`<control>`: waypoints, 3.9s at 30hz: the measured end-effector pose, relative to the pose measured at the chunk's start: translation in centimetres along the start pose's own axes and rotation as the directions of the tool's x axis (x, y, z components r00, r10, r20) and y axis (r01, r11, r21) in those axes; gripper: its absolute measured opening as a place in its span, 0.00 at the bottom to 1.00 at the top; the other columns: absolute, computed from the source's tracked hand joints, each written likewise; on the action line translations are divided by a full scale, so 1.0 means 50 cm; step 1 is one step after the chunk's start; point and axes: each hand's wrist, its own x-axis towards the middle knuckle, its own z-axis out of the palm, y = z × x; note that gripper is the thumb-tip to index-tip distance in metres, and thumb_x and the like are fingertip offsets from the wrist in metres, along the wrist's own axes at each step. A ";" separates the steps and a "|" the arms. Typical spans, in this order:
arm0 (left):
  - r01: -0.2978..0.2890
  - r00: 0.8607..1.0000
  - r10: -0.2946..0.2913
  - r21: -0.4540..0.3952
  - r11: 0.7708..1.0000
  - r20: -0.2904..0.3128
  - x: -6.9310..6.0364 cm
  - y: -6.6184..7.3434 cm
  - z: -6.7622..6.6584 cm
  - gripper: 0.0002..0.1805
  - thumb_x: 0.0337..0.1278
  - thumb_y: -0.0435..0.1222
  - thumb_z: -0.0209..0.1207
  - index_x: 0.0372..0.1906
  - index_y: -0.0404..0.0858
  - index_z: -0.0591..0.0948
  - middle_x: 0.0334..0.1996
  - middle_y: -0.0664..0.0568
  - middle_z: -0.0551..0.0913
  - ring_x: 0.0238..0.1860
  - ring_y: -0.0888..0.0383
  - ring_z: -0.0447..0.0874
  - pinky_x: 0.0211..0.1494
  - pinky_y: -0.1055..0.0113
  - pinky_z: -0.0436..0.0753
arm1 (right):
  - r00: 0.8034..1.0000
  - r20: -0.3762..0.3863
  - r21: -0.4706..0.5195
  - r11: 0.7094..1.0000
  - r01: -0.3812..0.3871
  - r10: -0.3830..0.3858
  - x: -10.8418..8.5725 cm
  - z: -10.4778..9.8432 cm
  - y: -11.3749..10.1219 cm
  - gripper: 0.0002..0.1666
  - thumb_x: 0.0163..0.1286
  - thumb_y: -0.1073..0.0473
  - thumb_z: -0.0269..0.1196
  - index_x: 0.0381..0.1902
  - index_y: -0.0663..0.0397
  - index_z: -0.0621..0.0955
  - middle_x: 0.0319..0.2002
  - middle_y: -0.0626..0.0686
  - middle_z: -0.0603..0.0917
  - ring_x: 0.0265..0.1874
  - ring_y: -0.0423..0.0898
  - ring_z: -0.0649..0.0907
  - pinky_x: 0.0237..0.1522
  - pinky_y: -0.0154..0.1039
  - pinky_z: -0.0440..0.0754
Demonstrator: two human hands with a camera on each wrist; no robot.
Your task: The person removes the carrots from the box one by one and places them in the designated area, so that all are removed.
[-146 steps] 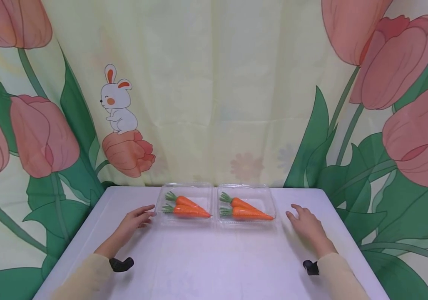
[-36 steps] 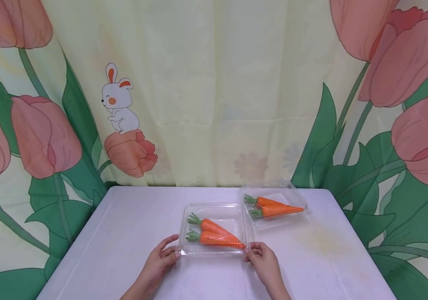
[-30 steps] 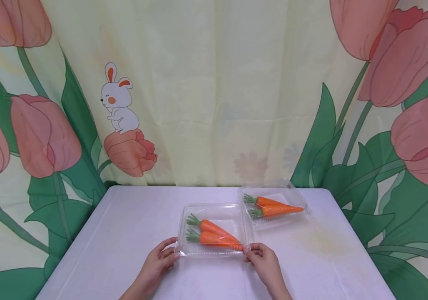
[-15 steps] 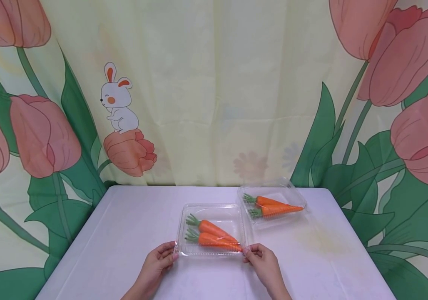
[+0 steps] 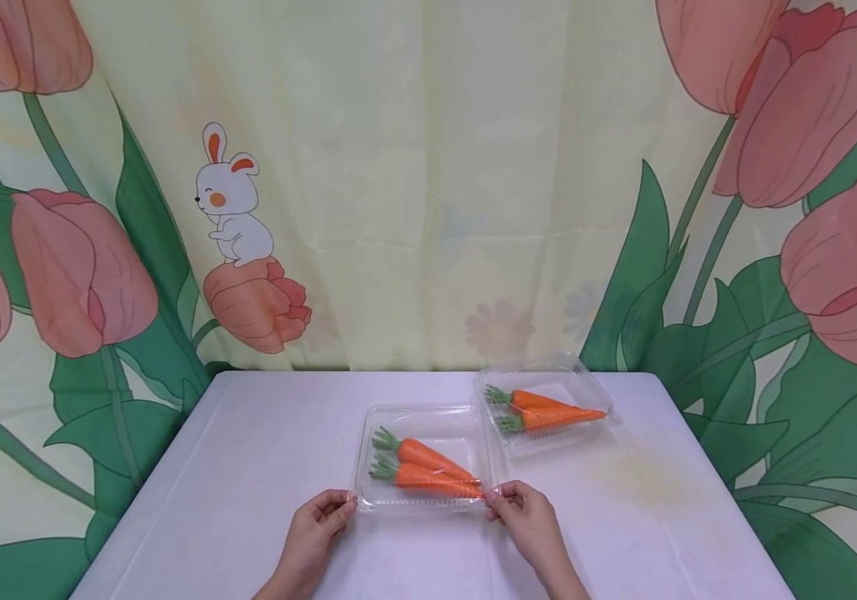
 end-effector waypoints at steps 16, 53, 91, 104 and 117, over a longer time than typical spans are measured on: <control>0.147 0.983 -0.124 -0.178 0.973 0.135 0.049 0.047 -0.030 0.19 0.79 0.43 0.43 0.35 0.36 0.76 0.35 0.51 0.81 0.35 0.58 0.83 0.44 0.63 0.86 | 1.000 0.026 0.008 1.000 -0.014 0.014 -0.001 0.007 -0.007 0.11 0.76 0.59 0.63 0.42 0.65 0.83 0.29 0.53 0.88 0.32 0.46 0.87 0.38 0.42 0.86; 0.105 0.970 -0.096 -0.026 0.994 0.224 0.172 0.064 -0.037 0.23 0.70 0.36 0.62 0.65 0.33 0.74 0.39 0.53 0.84 0.32 0.60 0.81 0.29 0.70 0.80 | 0.998 0.045 -0.045 0.998 -0.032 0.034 0.001 -0.002 -0.007 0.17 0.73 0.51 0.67 0.47 0.60 0.82 0.46 0.57 0.84 0.34 0.47 0.87 0.36 0.43 0.84; 0.151 0.959 -0.116 -0.121 0.981 0.258 0.147 0.046 -0.046 0.24 0.68 0.34 0.63 0.64 0.35 0.71 0.34 0.54 0.84 0.29 0.62 0.83 0.34 0.69 0.86 | 0.958 -0.139 0.061 0.964 0.261 -0.250 0.004 -0.020 -0.072 0.25 0.82 0.42 0.53 0.60 0.52 0.84 0.59 0.52 0.85 0.52 0.34 0.79 0.53 0.28 0.79; 0.155 0.960 -0.127 -0.094 0.984 0.250 0.141 0.041 -0.050 0.24 0.68 0.37 0.64 0.65 0.37 0.74 0.33 0.53 0.83 0.29 0.60 0.82 0.35 0.69 0.85 | 0.859 -0.153 0.107 0.855 0.507 -0.489 0.032 -0.030 -0.101 0.32 0.87 0.48 0.37 0.59 0.61 0.83 0.59 0.59 0.84 0.55 0.30 0.78 0.54 0.24 0.77; 0.142 0.962 -0.111 -0.111 0.984 0.248 0.126 0.032 -0.048 0.25 0.68 0.35 0.63 0.66 0.35 0.72 0.30 0.54 0.82 0.28 0.61 0.82 0.33 0.69 0.85 | 0.841 -0.118 0.196 0.818 0.541 -0.528 0.070 -0.035 -0.106 0.34 0.87 0.46 0.35 0.64 0.65 0.78 0.58 0.41 0.81 0.58 0.30 0.77 0.61 0.25 0.73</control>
